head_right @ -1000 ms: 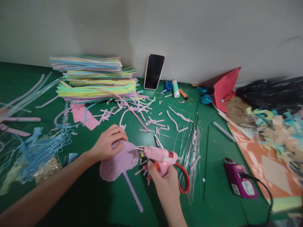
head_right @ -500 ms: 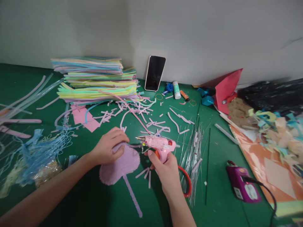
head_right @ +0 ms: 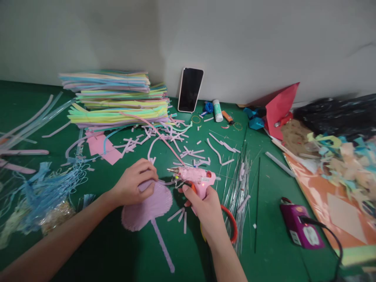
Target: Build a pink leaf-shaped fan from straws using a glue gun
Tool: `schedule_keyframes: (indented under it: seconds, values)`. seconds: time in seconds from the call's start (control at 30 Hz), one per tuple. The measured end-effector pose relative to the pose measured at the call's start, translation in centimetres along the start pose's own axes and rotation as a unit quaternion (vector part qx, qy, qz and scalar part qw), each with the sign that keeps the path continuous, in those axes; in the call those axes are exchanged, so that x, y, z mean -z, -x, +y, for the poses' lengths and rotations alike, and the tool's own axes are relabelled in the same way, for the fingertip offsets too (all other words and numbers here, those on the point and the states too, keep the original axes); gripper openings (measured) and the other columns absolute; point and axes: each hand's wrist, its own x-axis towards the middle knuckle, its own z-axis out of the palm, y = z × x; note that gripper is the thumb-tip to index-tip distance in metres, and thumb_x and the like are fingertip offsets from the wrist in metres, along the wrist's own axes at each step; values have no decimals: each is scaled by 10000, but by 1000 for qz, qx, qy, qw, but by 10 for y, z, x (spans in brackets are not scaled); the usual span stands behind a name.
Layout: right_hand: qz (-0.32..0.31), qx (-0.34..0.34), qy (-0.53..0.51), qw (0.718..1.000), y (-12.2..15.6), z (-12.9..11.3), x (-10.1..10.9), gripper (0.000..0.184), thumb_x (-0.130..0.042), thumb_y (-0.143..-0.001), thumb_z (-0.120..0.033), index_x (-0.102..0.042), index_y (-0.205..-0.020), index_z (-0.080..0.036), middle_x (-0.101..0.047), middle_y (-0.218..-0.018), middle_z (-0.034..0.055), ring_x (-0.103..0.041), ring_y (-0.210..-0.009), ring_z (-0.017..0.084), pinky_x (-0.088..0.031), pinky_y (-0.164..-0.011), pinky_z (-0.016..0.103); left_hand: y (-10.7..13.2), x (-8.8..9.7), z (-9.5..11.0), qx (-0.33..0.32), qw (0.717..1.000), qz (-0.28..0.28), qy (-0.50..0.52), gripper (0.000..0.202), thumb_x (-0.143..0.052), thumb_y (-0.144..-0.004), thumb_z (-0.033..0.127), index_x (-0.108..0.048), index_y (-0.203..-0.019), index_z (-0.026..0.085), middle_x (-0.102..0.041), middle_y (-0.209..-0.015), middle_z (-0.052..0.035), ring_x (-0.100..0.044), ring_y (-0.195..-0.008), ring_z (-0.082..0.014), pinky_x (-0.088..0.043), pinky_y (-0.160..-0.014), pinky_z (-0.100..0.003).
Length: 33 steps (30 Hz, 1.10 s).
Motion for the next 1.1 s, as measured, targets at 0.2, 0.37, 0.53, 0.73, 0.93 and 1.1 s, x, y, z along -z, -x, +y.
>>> schedule_keyframes:
  seconds: [0.2,0.37,0.53,0.73,0.93,1.1]
  values:
    - [-55,-10,-21,998,-5,-1,6,437,-786,-667,-409,-662,-985,-137,-745,-868,88,-617,-526,123,-383,-401,198,-2,-1,1,8,1000,-6,0,50,-558,-784,168,-605,-786,184,-620,-831,-51,-535,-851,-194,-468,-764,-336]
    - [-54,-6,-13,998,-9,-3,4,454,-785,-678,-396,-653,-1038,-153,-749,-898,85,-688,-601,172,-457,-452,221,-1,0,0,16,1000,-12,-1,36,-567,-781,176,-599,-789,187,-620,-830,-50,-538,-859,-198,-469,-770,-337]
    - [-53,-6,-23,998,-13,-4,1,442,-794,-661,-393,-667,-1004,-146,-753,-878,92,-710,-635,198,-502,-486,241,-1,0,1,15,1000,-9,1,51,-551,-785,170,-597,-786,194,-620,-826,-46,-536,-845,-192,-473,-774,-337]
    - [-20,8,-10,1000,-15,-2,1,439,-797,-638,-388,-660,-976,-143,-748,-889,89,-718,-762,228,-537,-588,270,-2,0,1,20,1000,-10,2,66,-552,-785,160,-605,-811,191,-622,-842,-46,-540,-868,-194,-472,-775,-336]
    - [36,48,190,980,-11,10,25,375,-754,-662,-488,-628,-691,-135,-629,-565,9,-572,-501,151,-382,-440,240,0,-3,-1,29,999,-14,-3,83,-549,-797,166,-620,-827,196,-634,-845,-44,-547,-875,-197,-473,-770,-335]
    - [47,27,180,982,-9,13,29,387,-774,-624,-492,-615,-671,-143,-587,-507,-11,-565,-481,156,-386,-435,242,-7,5,6,53,997,-51,-10,169,-511,-858,210,-653,-947,197,-659,-899,-52,-579,-903,-205,-481,-788,-334]
